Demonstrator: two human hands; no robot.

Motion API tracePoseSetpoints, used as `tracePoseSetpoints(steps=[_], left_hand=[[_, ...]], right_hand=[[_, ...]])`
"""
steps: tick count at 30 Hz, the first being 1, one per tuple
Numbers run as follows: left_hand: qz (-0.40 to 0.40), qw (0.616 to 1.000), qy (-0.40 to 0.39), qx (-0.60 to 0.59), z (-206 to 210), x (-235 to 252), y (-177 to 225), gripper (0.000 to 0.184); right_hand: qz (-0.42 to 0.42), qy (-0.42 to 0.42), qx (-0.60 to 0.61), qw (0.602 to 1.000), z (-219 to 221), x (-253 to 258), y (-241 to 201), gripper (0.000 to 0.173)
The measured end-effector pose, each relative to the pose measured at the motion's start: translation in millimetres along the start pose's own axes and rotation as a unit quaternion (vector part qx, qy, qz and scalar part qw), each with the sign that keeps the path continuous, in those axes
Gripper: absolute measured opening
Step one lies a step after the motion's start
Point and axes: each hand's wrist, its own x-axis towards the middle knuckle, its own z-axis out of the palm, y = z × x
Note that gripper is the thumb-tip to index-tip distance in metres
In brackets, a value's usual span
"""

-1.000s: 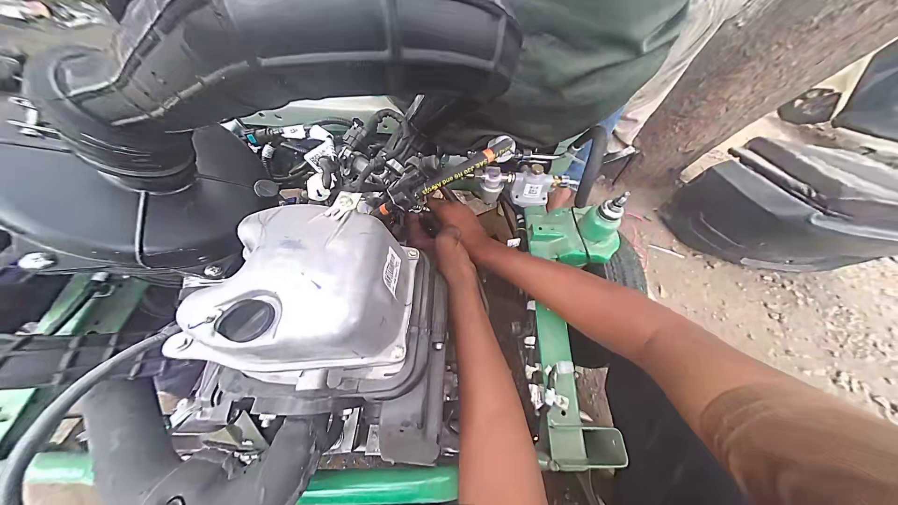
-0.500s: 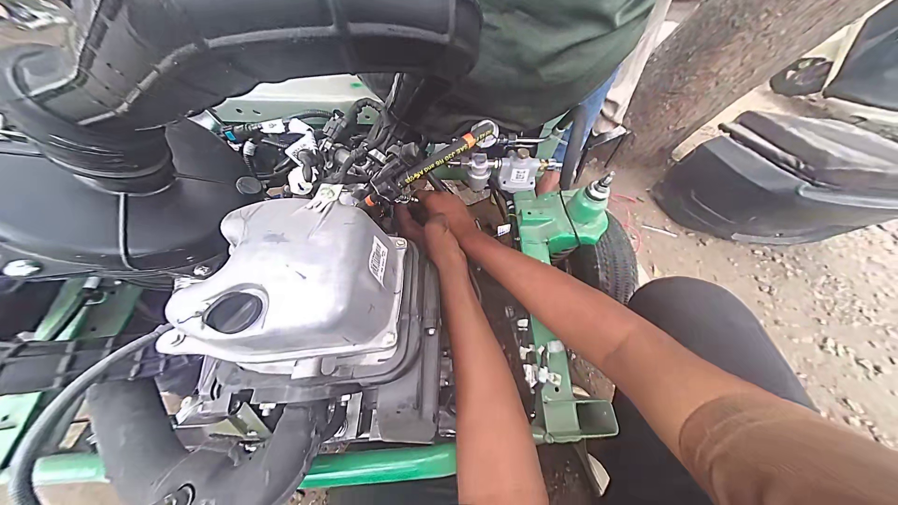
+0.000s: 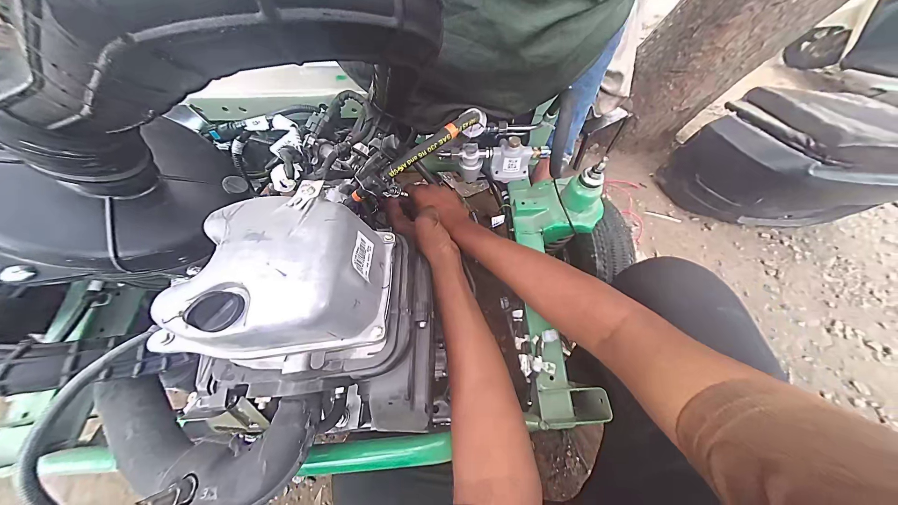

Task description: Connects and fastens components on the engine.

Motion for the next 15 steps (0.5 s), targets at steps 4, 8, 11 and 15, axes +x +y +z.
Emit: tracePoseSetpoints(steps=[4,8,11,15], left_hand=[[0.028,0.998,0.008,-0.056,0.2,-2.1,-1.7,0.074],[0.008,1.0,-0.003,-0.03,2.4,-0.6,0.3,0.074],[0.005,1.0,0.011,-0.026,1.6,0.8,-0.5,0.067],[0.011,0.996,0.037,-0.079,3.7,-1.9,-0.3,0.072]], right_hand=[[0.01,-0.027,-0.011,1.0,-8.5,-1.9,-5.1,0.028],[0.004,0.008,-0.007,1.0,-4.2,-3.0,-1.4,0.031],[-0.006,0.012,-0.001,1.0,-1.4,-3.1,-1.2,0.032],[-0.001,-0.013,-0.006,1.0,-9.4,-1.9,-2.9,0.03]])
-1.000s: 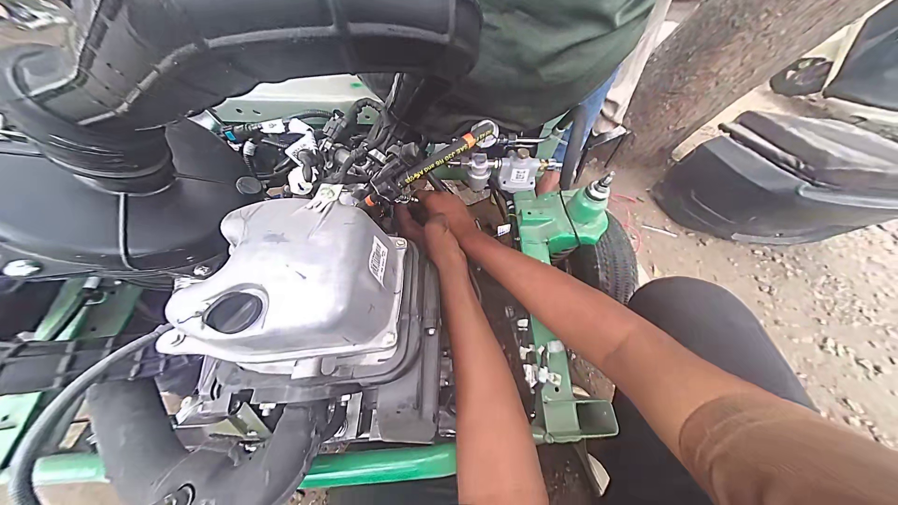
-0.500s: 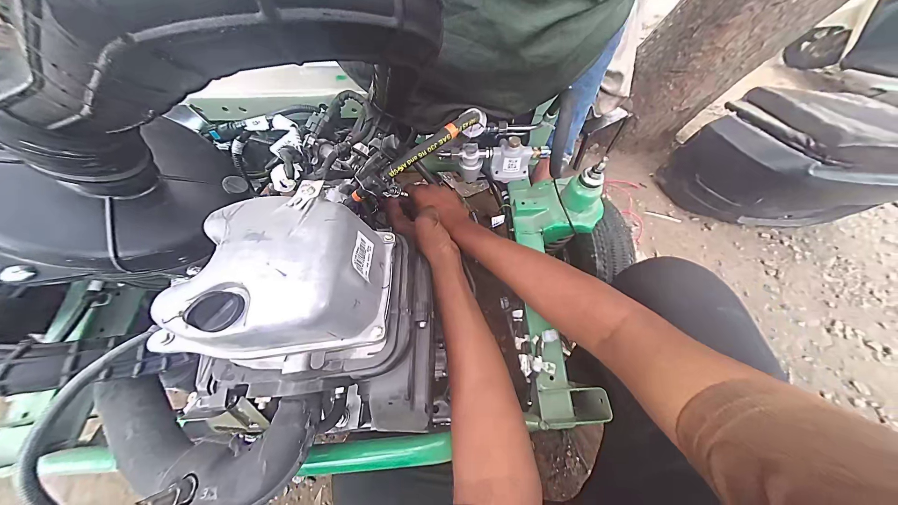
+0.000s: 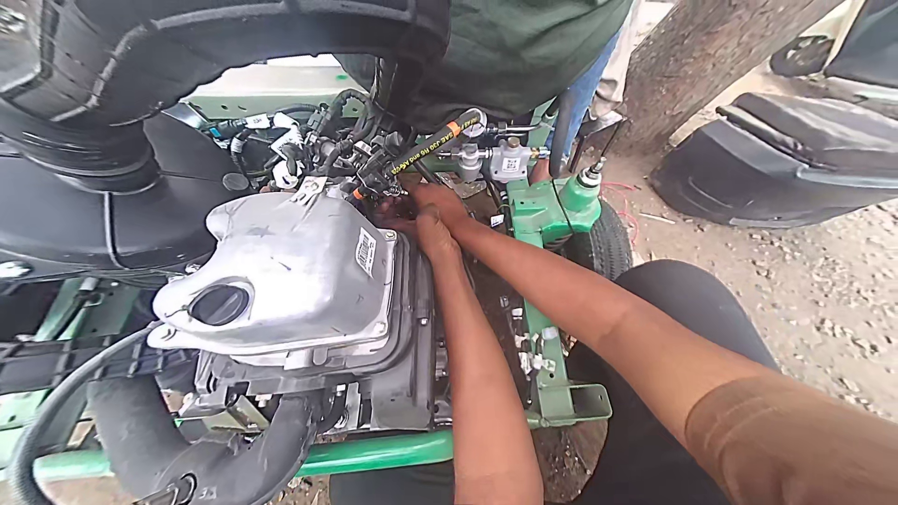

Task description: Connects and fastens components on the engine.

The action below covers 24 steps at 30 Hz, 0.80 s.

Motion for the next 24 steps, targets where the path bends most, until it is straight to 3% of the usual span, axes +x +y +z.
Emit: tracePoseSetpoints(steps=[2,5,12,17,20,24], left_hand=[[0.003,1.0,-0.013,-0.006,-2,-1,-1,0.072],[0.0,1.0,0.005,-0.001,2,2,2,0.045],[0.051,0.998,0.037,0.017,5,7,2,0.023],[0.026,0.997,0.053,0.048,13,2,20,0.021],[-0.01,0.996,0.048,0.073,10,-2,22,0.024],[0.083,0.996,0.019,0.009,5,31,-23,0.021]], right_hand=[[-0.002,0.006,0.004,1.0,2,0,1,0.031],[0.011,0.003,0.019,1.0,2,-2,0,0.034],[0.01,0.018,0.041,0.999,10,1,4,0.044],[0.009,-0.043,0.083,0.996,-42,-34,-23,0.042],[-0.014,-0.042,0.143,0.989,-43,-44,-19,0.04],[-0.106,0.034,0.117,0.987,-18,-15,9,0.038]])
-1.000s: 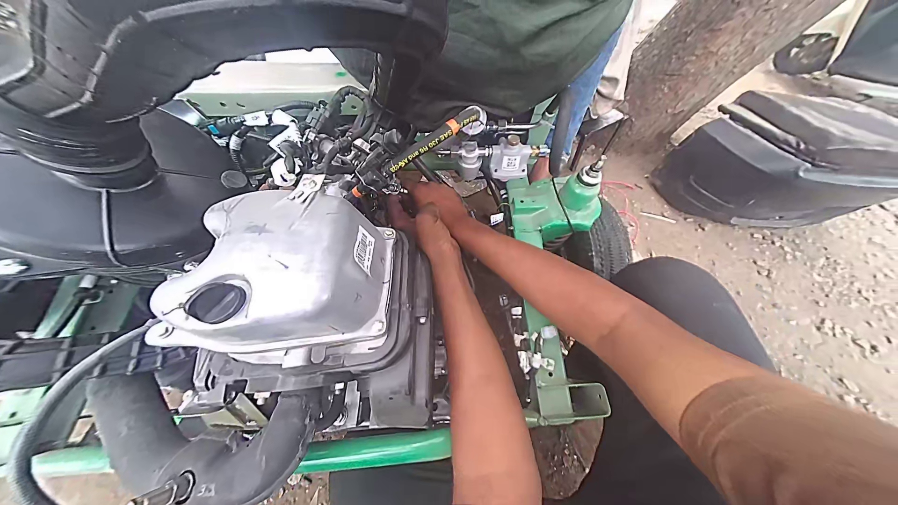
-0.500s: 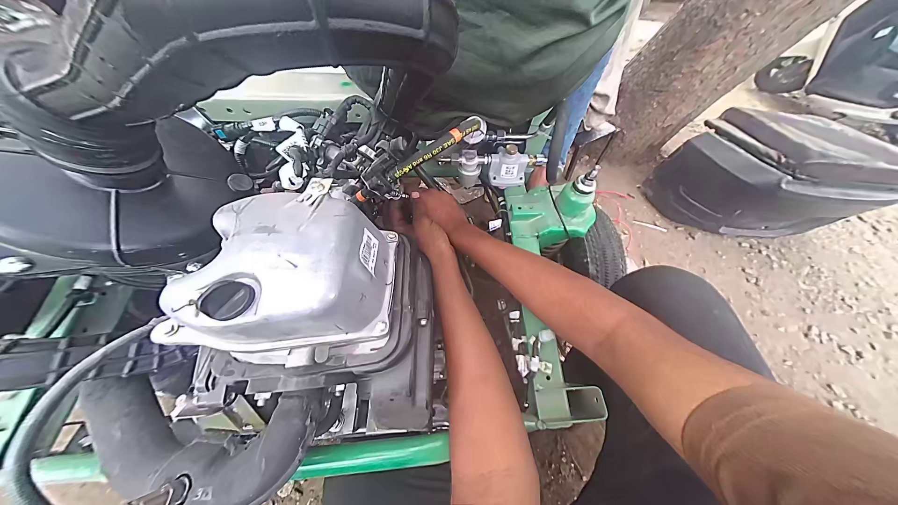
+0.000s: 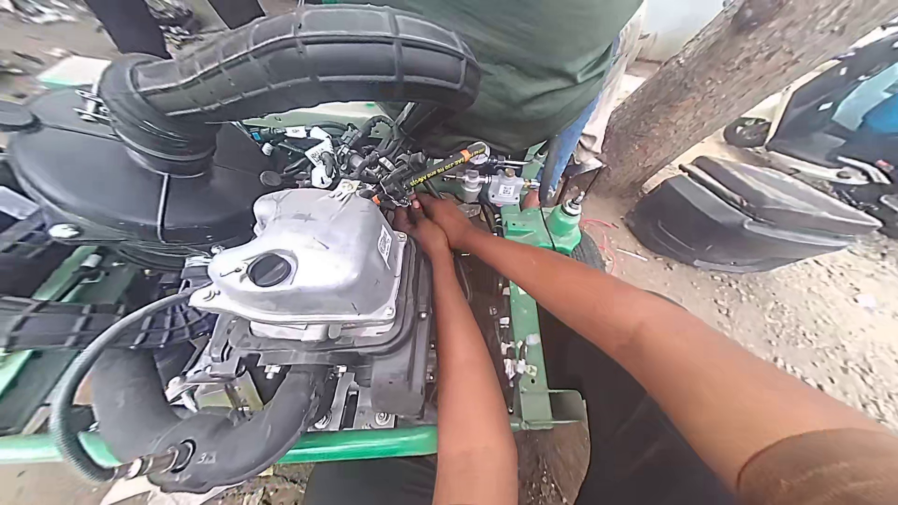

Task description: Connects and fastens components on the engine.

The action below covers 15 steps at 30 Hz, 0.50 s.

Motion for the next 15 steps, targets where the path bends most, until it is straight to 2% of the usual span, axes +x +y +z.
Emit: tracePoseSetpoints(steps=[5,8,11,15], left_hand=[[0.014,1.0,-0.018,0.02,-4,1,-4,0.015],[0.052,0.998,-0.012,0.028,-3,4,-7,0.016],[0.059,0.998,-0.003,-0.007,-1,5,-9,0.018],[0.035,0.999,0.001,-0.03,-2,3,-3,0.022]], right_hand=[[0.025,0.012,0.001,1.0,-33,-22,-17,0.039],[0.038,0.039,0.126,0.991,-53,-26,-29,0.033],[0.038,0.023,0.276,0.96,-52,-19,-24,0.036],[0.052,0.014,0.342,0.938,-33,4,-15,0.036]])
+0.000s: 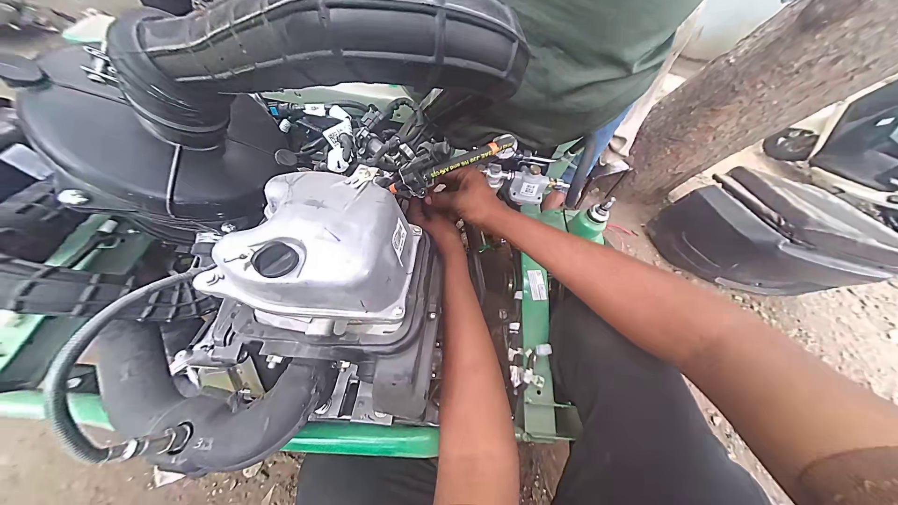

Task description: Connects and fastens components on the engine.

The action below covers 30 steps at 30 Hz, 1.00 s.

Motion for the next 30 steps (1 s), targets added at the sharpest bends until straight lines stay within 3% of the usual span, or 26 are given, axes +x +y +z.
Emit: tracePoseSetpoints(steps=[7,12,19,26,30], left_hand=[[-0.052,0.998,0.025,-0.008,3,-1,3,0.023],[-0.045,0.999,0.022,0.01,3,-3,4,0.017],[-0.05,0.998,0.034,0.011,0,-2,0,0.018],[-0.079,0.996,0.029,0.028,-1,-3,3,0.017],[-0.069,0.997,0.025,0.02,0,-2,1,0.018]], right_hand=[[-0.016,-0.051,-0.009,0.999,-3,9,0,0.018],[-0.11,-0.001,-0.088,0.99,-3,9,14,0.014],[-0.022,0.047,-0.104,0.993,6,11,2,0.021],[-0.078,-0.016,-0.103,0.991,-5,9,10,0.016],[-0.073,0.018,-0.057,0.996,-2,12,11,0.015]])
